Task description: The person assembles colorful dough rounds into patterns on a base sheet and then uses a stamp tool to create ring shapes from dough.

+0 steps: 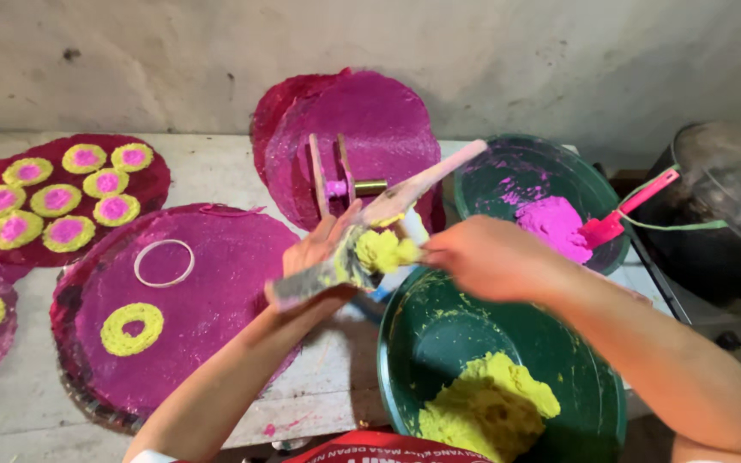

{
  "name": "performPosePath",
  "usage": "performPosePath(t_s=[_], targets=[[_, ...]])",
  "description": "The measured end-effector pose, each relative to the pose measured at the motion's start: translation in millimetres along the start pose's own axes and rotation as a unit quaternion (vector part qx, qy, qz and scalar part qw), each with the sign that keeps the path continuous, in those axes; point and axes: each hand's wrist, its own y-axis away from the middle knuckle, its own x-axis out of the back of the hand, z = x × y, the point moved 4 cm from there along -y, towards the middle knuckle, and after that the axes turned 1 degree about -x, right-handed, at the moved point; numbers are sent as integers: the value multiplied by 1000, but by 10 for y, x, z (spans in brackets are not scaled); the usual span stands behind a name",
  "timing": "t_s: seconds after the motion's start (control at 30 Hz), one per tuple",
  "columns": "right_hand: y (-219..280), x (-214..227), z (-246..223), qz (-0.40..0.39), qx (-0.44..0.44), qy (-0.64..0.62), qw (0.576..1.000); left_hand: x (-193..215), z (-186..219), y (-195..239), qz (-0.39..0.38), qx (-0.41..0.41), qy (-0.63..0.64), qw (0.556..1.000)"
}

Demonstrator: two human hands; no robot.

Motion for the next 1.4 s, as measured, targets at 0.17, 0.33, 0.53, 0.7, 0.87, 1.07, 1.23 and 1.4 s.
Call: performPosePath(t_s=[0.17,0.33,0.53,0.7,0.87,1.07,1.23,1.4], targets=[[143,-461,-826,216,193,386,876,2,-66,223,-59,74,177,980],[611,-44,-796,214,187,282,916,338,-270,610,-67,152,188,968],[264,33,-1076,191,194,272,923,479,-175,570,-82,93,-10,992],[-65,-587,-1223,184,243,317,898,504,-10,668,-7,80,166,983],[420,-151,-1003,181,187,192,946,751,-324,733,-37,238,67,968],[302,-143,-1037,312,221,-233,894,875,-154,684,212,31,-61,975],[24,-953,-927,239,144,-361,890,750,-333,620,224,80,-57,970],[42,-1100,-565,112,27,-484,868,478,-448,451,220,212,666,680]])
